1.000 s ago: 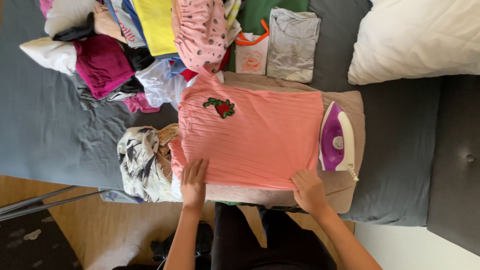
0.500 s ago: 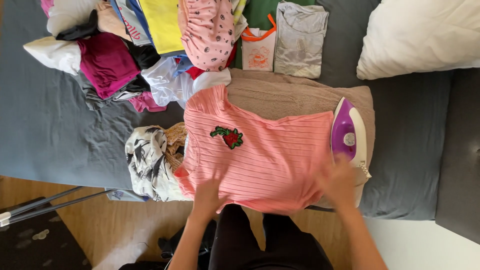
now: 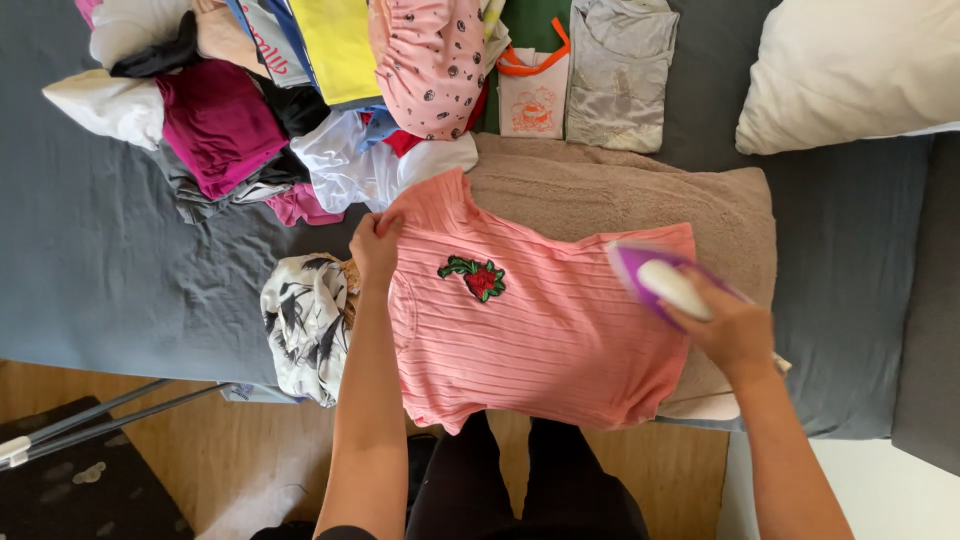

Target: The person irons a pink short-sleeved top with a strawberry design on a towel placed on a bed. They smooth the fabric, iron the front and back, and then fold the garment neatly before placing it aside.

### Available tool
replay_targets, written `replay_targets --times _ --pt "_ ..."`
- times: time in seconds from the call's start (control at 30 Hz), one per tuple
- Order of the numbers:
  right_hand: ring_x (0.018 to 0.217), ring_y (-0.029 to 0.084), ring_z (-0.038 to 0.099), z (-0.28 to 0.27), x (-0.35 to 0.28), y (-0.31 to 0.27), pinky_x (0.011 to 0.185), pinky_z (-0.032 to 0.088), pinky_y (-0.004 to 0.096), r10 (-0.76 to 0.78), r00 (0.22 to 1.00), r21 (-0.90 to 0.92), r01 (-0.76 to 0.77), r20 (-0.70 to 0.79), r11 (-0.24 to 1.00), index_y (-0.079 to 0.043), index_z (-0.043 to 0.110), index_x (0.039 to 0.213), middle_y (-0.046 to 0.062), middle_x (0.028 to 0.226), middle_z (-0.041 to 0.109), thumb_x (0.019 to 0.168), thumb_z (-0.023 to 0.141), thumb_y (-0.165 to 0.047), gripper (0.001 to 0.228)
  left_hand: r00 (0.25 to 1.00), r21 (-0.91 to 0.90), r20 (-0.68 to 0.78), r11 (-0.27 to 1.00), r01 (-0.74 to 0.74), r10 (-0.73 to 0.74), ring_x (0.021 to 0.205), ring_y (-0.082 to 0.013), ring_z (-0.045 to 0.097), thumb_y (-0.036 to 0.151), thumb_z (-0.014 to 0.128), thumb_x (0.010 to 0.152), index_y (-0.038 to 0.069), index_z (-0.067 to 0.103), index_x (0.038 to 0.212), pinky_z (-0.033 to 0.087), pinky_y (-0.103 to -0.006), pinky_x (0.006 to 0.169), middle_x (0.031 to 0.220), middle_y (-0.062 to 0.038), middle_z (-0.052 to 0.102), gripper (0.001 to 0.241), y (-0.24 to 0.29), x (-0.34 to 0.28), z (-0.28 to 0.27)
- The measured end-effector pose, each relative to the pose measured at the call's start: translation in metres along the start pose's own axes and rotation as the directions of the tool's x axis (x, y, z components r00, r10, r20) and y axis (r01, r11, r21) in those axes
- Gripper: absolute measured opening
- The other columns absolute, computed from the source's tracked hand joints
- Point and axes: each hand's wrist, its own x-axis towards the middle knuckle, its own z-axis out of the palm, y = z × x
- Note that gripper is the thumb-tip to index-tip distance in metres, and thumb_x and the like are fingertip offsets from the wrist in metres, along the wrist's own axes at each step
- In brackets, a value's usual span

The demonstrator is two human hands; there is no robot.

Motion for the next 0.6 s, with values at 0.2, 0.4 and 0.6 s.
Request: replay_targets --times 0.2,0.4,0.6 --pt "0.071 0.027 0.075 0.029 0.033 -0.099 0.059 0.059 0.039 -0.393 0.91 0.303 0.34 0.132 0.89 -0.033 0.068 0.131 0.007 0.082 0.077 0.083 0.072 -0.051 0.052 0.989 -0.158 0.002 0.977 -0.144 0.147 0.088 -0.0245 0.061 0.031 0.069 0.098 0.021 0.064 0.096 0.048 -0.0377 0.089 0.088 -0.001 0.057 0.011 0.054 -0.018 -0.067" --pt "0.071 0.026 0.077 0.091 0.094 -0.25 0.059 0.06 0.039 -0.406 0.904 0.416 0.321 0.132 0.851 -0.031 0.064 0.128 0.008 0.076 0.075 0.09 0.07 -0.049 0.043 0.986 -0.128 0.057 0.98 -0.15 0.158 0.094 -0.0335 0.061 0.03 0.07 0.096 0.015 0.067 0.104 0.046 -0.0447 0.089 0.088 -0.011 0.057 0.017 0.054 -0.023 -0.083" --pt "0.064 0.027 0.075 0.114 0.096 -0.252 0.056 0.057 0.039 -0.353 0.907 0.3 0.279 0.231 0.912 -0.032 0.061 0.132 0.007 0.071 0.072 0.091 0.065 -0.056 0.048 0.989 -0.076 0.064 0.988 -0.131 0.136 0.09 -0.0354 0.059 0.025 0.064 0.098 0.013 0.062 0.1 0.047 -0.0461 0.089 0.085 -0.011 0.051 0.012 0.035 -0.013 -0.074"
